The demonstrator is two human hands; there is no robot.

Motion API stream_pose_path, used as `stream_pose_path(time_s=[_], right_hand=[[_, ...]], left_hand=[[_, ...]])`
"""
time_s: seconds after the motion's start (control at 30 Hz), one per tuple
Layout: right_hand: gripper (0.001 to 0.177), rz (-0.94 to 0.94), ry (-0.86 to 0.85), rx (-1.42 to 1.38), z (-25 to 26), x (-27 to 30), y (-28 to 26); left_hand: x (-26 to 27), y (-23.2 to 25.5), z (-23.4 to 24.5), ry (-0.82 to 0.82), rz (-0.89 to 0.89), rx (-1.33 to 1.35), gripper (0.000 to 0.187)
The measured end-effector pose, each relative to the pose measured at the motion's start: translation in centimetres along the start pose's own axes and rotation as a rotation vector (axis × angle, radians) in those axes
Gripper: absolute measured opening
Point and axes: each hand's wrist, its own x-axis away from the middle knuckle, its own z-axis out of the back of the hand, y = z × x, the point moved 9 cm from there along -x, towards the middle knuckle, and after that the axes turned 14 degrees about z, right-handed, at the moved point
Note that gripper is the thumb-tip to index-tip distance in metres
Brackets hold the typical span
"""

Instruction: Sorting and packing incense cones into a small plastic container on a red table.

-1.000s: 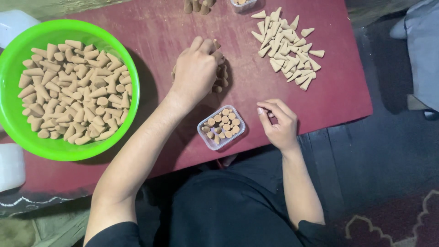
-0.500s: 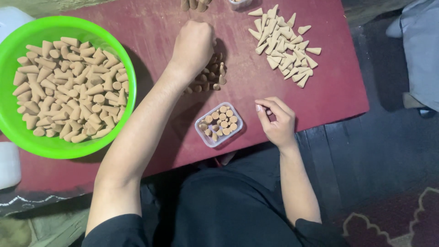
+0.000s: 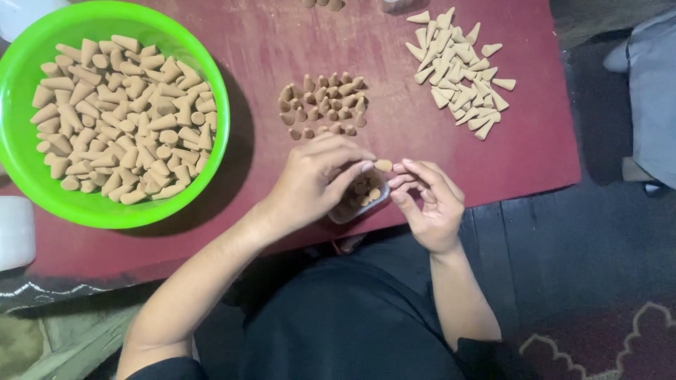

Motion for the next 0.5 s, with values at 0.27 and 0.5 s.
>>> stream_pose_path(time_s=[0.27,0.5], right_hand=[[0.021,-0.113,0.057,-0.151,-2.8,-0.6,0.0],[0.015,0.158,-0.244,0.352,-5.8,-3.9,-6.0]], left_hand=[[2.9,-0.7,2.0,0.098,-0.008,0.148,0.012],[6.7,-4.4,4.4,0.27,0.036,0.072,0.015]])
